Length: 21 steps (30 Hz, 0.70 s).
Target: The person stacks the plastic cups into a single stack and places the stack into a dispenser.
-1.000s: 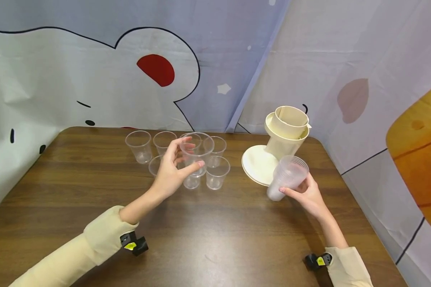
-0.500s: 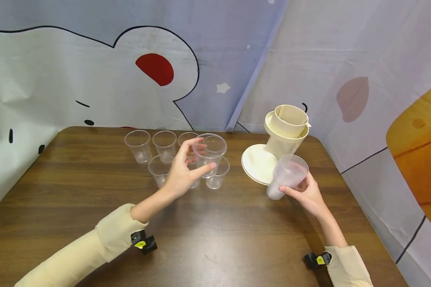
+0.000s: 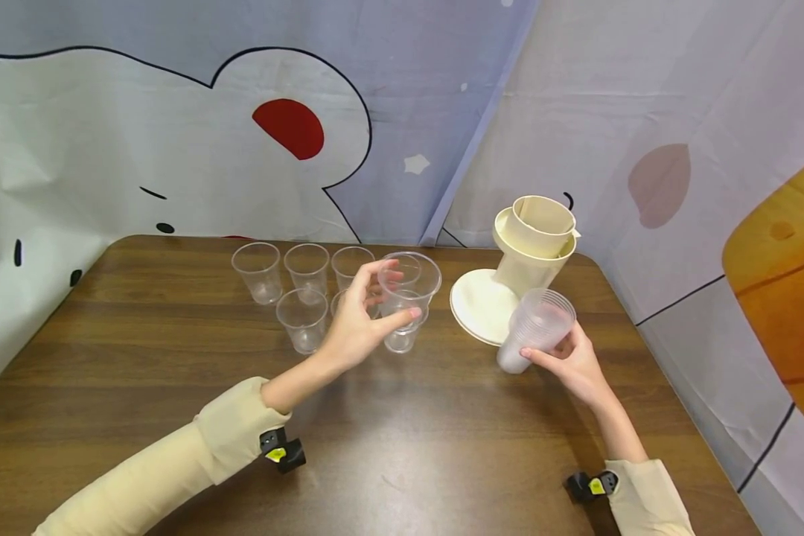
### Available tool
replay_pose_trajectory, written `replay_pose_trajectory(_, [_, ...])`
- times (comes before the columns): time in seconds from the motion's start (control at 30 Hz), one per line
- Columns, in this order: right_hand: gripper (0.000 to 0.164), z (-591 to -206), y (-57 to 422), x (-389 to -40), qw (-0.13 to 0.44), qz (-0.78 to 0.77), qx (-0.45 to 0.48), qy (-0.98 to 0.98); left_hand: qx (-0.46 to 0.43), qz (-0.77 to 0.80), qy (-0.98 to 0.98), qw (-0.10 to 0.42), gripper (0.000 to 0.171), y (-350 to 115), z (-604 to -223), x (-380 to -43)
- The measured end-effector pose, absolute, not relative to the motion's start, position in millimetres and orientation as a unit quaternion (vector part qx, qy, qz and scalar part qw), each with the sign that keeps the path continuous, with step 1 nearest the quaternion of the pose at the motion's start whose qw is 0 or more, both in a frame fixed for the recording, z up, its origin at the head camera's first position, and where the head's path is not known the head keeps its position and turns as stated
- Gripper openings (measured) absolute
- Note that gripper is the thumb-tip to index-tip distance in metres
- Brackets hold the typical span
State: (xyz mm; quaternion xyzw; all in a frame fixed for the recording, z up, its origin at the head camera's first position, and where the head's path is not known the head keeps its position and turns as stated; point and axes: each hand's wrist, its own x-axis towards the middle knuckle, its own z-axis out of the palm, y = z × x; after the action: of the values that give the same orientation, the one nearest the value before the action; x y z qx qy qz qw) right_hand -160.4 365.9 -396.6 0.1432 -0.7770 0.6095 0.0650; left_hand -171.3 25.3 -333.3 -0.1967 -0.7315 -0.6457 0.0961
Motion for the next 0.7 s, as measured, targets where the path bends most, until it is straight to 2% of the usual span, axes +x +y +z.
replay_pose_trajectory(0.3, [0.066,-397.2,365.6,-160.7,0.064,0.624,0.145,-0.765,-0.212,-0.643,-0.731,0.087,0.067,33.9,-328.4,-170.1])
replay_pose_trajectory(0.7, [0.071,-394.8,364.8,-161.2,0.064,0.61,0.145,-0.777,-0.218,-0.663,-0.714,0.055,0.071,51.6,-327.7,-171.1])
